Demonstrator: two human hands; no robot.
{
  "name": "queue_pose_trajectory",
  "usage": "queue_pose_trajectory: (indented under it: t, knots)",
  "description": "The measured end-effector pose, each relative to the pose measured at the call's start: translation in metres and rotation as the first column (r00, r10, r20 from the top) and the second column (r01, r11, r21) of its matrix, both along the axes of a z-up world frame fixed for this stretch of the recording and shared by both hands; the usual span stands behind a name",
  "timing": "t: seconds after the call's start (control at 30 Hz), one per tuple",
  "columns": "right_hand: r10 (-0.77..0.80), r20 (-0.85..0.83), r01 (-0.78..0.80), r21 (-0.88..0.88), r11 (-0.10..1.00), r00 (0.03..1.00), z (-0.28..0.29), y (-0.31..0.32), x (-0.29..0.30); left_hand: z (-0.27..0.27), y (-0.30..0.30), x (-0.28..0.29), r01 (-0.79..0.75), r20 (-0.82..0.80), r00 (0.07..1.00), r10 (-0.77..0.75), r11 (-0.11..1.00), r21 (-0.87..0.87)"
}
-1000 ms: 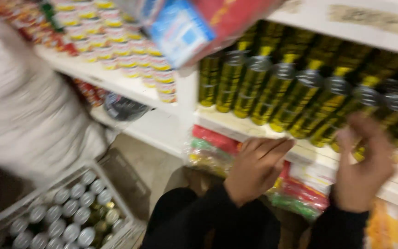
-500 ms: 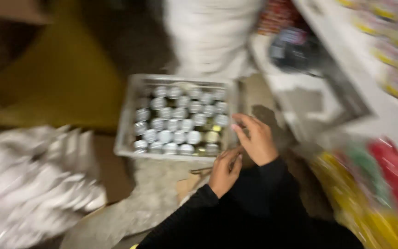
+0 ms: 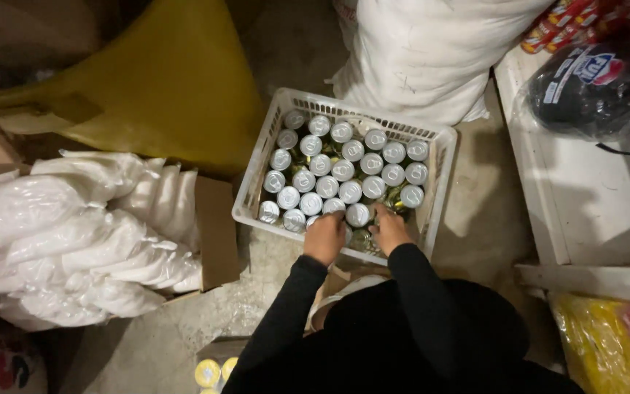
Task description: Stocking and arranging canned goods from a floor crate onto retail shelves.
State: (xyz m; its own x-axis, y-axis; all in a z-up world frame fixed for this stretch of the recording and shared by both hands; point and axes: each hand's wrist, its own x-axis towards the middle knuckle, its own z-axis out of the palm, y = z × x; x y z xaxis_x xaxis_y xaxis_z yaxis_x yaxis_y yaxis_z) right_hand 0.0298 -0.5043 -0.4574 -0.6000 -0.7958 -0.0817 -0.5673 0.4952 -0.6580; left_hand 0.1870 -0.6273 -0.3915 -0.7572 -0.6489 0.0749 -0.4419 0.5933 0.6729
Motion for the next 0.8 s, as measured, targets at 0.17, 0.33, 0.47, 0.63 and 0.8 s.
queue_pose_trajectory:
  t: [0.17,0.33,0.47,0.63,0.8]
  knots:
    - [0.064,-0.023,-0.060,0.133,0.989,0.998,0.035,-0.013,0.014,-0.009,-0.003,-0.022,0.054,0.233,0.970,-0.067,0.997,0.060]
    - [0.091,-0.004,-0.089,0.133,0.987,0.996,0.008,-0.021,0.011,-0.020,-0.005,-0.030,0.012,0.250,0.968,-0.034,0.996,0.090]
    - [0.097,0.027,-0.101,0.205,0.973,0.995,0.008,-0.017,-0.001,-0.011,-0.008,-0.032,-0.006,0.244,0.969,-0.034,0.987,0.160]
    - [0.007,0.189,0.046,-0.278,0.959,0.982,0.023,0.002,-0.026,-0.018,-0.017,-0.026,0.226,-0.234,0.962,-0.140,0.890,0.395]
    - [-0.122,0.805,0.437,-0.182,0.881,0.581,0.083,0.020,-0.038,0.033,0.013,-0.033,0.370,-0.430,0.898,-0.088,0.679,0.634]
